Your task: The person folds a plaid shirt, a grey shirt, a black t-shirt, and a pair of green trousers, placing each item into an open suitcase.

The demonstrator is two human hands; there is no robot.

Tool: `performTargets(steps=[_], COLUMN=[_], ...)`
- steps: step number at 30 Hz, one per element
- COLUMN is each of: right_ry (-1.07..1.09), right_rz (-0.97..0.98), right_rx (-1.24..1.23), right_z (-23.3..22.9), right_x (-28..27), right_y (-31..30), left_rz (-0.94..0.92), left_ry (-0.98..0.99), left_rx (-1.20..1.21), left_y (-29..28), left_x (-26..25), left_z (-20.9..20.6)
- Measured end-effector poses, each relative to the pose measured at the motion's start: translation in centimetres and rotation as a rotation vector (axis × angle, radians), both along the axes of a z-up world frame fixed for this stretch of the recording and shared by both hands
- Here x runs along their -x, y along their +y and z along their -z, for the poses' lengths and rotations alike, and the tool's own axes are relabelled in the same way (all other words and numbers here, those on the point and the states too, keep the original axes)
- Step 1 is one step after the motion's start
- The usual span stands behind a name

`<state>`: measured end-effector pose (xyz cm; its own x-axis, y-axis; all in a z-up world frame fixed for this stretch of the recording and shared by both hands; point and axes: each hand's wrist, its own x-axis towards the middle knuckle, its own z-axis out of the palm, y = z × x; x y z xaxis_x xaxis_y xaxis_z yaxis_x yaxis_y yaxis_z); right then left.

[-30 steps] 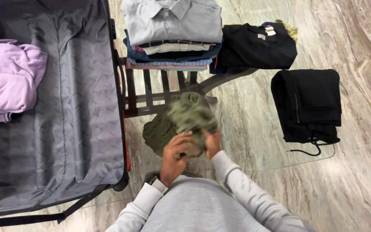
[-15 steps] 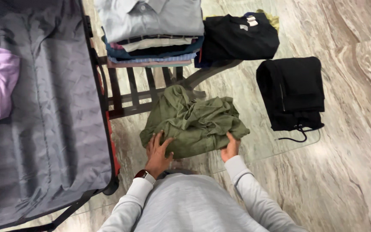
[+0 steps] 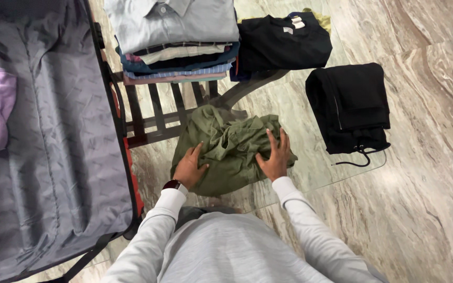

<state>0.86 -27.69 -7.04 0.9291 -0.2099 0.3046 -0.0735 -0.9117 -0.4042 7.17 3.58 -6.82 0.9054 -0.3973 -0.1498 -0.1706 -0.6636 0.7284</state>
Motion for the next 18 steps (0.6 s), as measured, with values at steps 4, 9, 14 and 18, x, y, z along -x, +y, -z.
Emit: performTargets(steps=[4, 9, 14, 18], right_ry=[0.388, 0.415, 0.379, 0.359], right_rz=[-0.012, -0.213, -0.353, -0.273], right_rx=[-0.124, -0.622, -0.886, -0.644], right_z=[2.3, 2.3, 0.7, 2.0], right_x=[-1.8, -1.3, -1.2, -2.0], right_y=[-1.7, -0.9, 1.2, 3.2], left_rz=[-0.023, -0.301, -0.408, -0.145], left_ry=[0.066, 0.063, 0.114, 0.314], left_rx=[0.068, 0.070, 0.654, 0.772], left_y=[0.9, 2.4, 5.2, 5.5], left_x=[0.2, 2.9, 3.7, 4.7], left_z=[-0.1, -1.2, -0.2, -0.2])
